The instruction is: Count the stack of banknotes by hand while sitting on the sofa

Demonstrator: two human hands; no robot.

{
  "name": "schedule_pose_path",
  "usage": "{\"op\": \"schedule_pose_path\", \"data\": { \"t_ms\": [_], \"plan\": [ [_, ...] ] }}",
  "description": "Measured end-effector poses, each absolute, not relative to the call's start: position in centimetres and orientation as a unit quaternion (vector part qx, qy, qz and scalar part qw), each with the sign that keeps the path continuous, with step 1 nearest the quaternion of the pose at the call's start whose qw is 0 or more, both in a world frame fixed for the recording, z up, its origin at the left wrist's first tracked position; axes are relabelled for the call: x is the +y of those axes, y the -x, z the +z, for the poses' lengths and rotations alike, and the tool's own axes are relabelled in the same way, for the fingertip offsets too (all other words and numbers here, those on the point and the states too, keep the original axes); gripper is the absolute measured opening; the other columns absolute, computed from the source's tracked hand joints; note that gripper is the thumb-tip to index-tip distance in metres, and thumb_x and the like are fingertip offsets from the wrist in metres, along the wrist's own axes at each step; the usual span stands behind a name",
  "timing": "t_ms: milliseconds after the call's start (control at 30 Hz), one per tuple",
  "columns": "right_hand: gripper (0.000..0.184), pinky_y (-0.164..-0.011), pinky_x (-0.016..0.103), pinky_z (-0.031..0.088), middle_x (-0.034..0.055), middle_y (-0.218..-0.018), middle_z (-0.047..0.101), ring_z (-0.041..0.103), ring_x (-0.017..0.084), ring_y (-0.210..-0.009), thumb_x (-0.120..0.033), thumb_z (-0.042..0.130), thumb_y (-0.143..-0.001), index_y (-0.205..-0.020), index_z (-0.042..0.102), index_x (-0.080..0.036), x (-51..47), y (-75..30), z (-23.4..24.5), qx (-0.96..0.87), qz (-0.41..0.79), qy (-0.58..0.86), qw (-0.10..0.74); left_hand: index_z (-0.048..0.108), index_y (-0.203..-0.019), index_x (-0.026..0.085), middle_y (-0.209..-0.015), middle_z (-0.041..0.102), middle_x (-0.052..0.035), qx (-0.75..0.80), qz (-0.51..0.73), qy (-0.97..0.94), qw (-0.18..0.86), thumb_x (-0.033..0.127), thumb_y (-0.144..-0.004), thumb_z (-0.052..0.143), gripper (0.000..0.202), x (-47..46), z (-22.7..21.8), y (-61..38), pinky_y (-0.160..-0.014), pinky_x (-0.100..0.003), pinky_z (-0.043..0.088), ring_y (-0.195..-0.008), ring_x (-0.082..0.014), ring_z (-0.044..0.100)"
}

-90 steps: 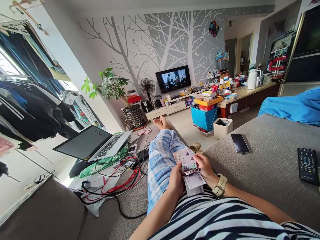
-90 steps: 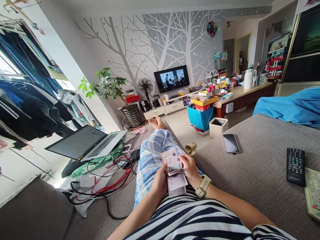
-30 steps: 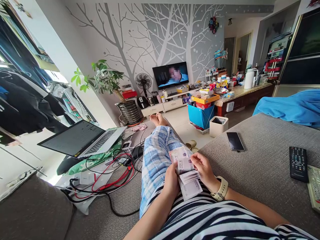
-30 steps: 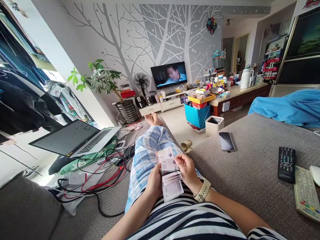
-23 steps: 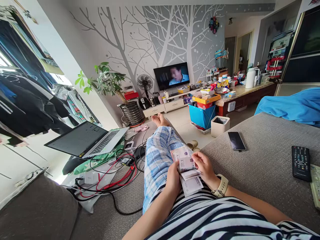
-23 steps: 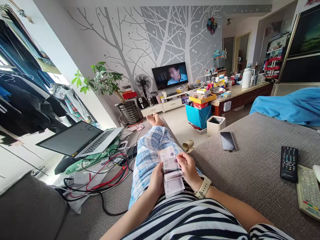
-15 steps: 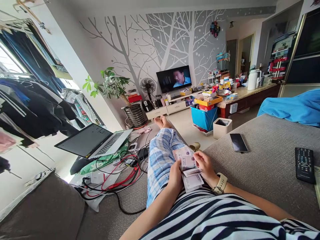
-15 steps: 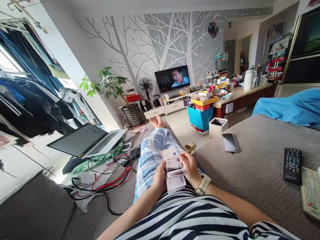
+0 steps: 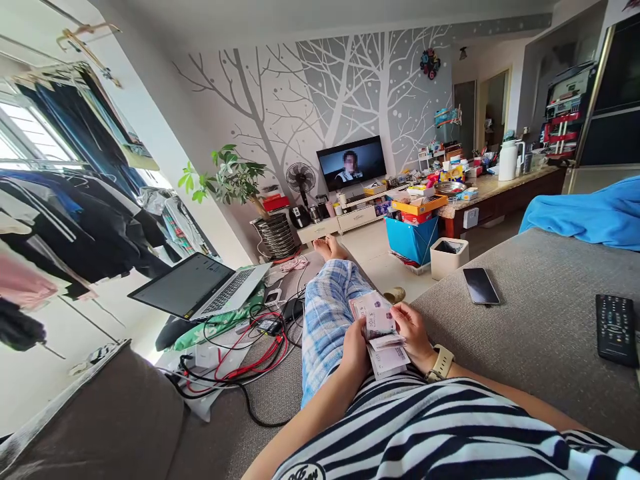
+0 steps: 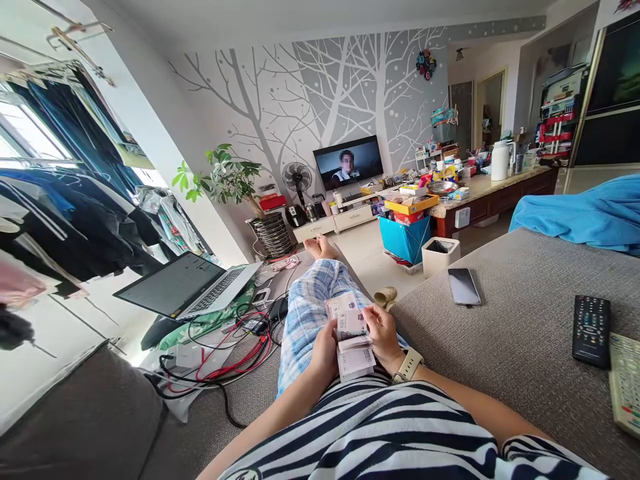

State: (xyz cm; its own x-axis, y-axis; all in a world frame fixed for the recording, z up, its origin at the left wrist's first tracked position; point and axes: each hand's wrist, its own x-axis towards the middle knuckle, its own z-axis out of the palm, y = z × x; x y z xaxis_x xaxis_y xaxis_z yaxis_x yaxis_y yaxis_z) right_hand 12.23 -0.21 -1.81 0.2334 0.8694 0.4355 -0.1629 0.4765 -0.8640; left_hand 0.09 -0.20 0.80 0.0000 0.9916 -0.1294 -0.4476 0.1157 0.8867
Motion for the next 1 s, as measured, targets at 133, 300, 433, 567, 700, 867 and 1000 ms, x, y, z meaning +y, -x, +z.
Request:
{"op": "schedule_pose_path", "data": {
  "t_ms": [133,300,433,567,700,867,1000],
  "plan": [
    [0.039,-0.049,0.026,0.030,-0.0041,-0.055,0.042,0.037,0.012,-0.051,-0.055,0.056,-0.082,-0.067,0.052,-0.019,-0.1,-12.0,-1.1,-0.499,0.382,0.349,0.695,0.065,-0.075,0.013,-0.066,0.068,-0.0051,0.395,0.562,-0.306,0.660,0.025,-0.065,0.060,0.017,0.0,1.3,-0.2,-0.065,-0.031,0.051,-0.068,-0.0215,0.066],
    [0.039,-0.048,0.025,0.028,-0.0044,-0.054,0.040,0.035,0.011,-0.050,-0.054,0.058,-0.081,-0.066,0.051,-0.019,0.5,-11.9,-1.2,-0.493,0.418,0.345,0.681,0.066,-0.083,0.013,-0.066,0.068,-0.0052,0.375,0.546,-0.284,0.693,0.026,-0.067,0.060,0.022,0.2,1.3,-0.3,-0.063,-0.032,0.052,-0.068,-0.0230,0.067],
    [0.038,-0.049,0.025,0.027,-0.0041,-0.056,0.039,0.034,0.011,-0.051,-0.052,0.057,-0.082,-0.064,0.050,-0.019,1.1,-12.0,-1.4,-0.496,0.434,0.348,0.666,0.065,-0.074,0.015,-0.065,0.068,-0.0049,0.389,0.544,-0.292,0.684,0.026,-0.068,0.059,0.014,0.0,1.5,-0.3,-0.063,-0.031,0.051,-0.067,-0.0215,0.066],
    [0.038,-0.049,0.026,0.026,-0.0039,-0.056,0.038,0.033,0.011,-0.051,-0.053,0.058,-0.081,-0.063,0.049,-0.020,1.2,-12.2,-1.3,-0.504,0.436,0.352,0.658,0.064,-0.071,0.014,-0.060,0.065,-0.0035,0.413,0.549,-0.288,0.667,0.025,-0.067,0.061,0.012,-0.1,1.8,-0.4,-0.061,-0.029,0.050,-0.062,-0.0195,0.063],
    [0.039,-0.047,0.026,0.024,-0.0041,-0.054,0.035,0.031,0.011,-0.049,-0.054,0.057,-0.081,-0.064,0.048,-0.020,0.8,-12.5,-1.8,-0.500,0.456,0.360,0.642,0.067,-0.077,0.011,-0.068,0.069,-0.0068,0.417,0.559,-0.288,0.656,0.024,-0.072,0.058,0.017,-0.1,1.2,-0.3,-0.066,-0.031,0.050,-0.067,-0.0214,0.064],
    [0.036,-0.046,0.025,0.026,-0.0036,-0.055,0.039,0.033,0.011,-0.049,-0.053,0.058,-0.081,-0.070,0.053,-0.020,0.0,-12.8,-2.1,-0.488,0.465,0.352,0.650,0.068,-0.078,0.011,-0.071,0.070,-0.0073,0.390,0.559,-0.308,0.663,0.026,-0.070,0.062,0.017,-0.1,0.2,0.0,-0.069,-0.033,0.049,-0.072,-0.0236,0.064],
    [0.035,-0.046,0.025,0.027,-0.0032,-0.057,0.042,0.034,0.011,-0.049,-0.053,0.059,-0.080,-0.073,0.054,-0.019,-0.5,-12.9,-1.6,-0.490,0.468,0.351,0.646,0.068,-0.079,0.012,-0.076,0.071,-0.0072,0.387,0.559,-0.324,0.658,0.027,-0.067,0.063,0.020,0.0,-0.1,0.1,-0.067,-0.032,0.050,-0.073,-0.0226,0.065]
  ]
}}
